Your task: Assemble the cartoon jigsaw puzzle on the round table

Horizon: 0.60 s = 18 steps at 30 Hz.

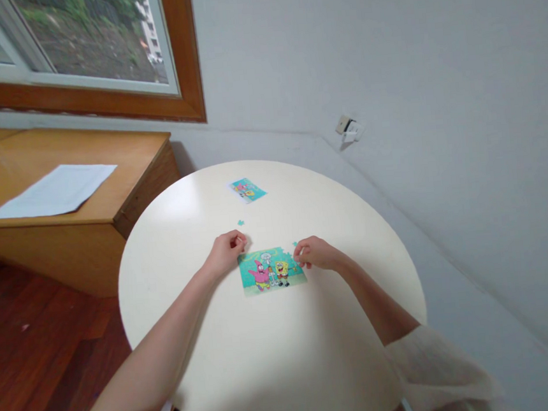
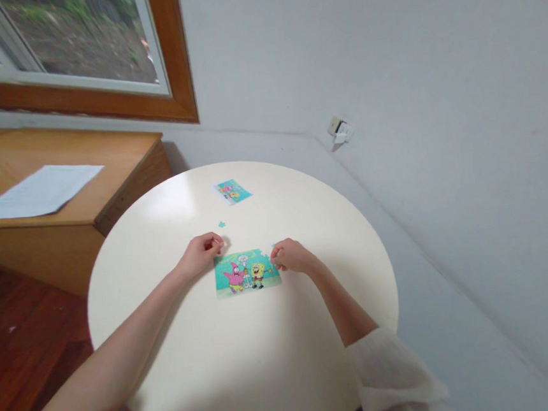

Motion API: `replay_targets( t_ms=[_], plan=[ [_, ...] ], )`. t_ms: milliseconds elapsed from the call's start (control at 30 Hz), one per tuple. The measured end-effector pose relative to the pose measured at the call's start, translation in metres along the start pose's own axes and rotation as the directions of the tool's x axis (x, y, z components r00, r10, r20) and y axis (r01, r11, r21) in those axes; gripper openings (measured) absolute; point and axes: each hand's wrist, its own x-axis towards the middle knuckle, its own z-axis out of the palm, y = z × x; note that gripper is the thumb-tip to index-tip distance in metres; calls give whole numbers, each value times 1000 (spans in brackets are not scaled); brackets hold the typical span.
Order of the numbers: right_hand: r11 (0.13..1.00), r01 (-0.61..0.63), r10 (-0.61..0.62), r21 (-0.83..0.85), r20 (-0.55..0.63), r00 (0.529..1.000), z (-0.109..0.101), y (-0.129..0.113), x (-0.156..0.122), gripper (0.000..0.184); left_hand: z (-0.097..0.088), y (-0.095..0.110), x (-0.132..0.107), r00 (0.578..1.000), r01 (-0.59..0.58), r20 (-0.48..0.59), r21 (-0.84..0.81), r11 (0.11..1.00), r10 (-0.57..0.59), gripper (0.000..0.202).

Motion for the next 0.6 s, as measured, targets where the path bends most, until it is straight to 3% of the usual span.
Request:
replay_targets(
  t_ms=[267,400,600],
  plan=[
    [983,-29,33,-179,18,999,-1,-6,4,4,-1,1,-1,1000,0,0,6,1000,0,11],
    [951,-33,44,-306,29,999,0,-7,10,16,-1,5,-1,1000,19,-7,-6,1000,-19,10],
    [947,-43,64,-320,55,996,-1,-7,14,16,-1,4,-1,1000,14,-14,-3,1000,-15,11]
  ],
)
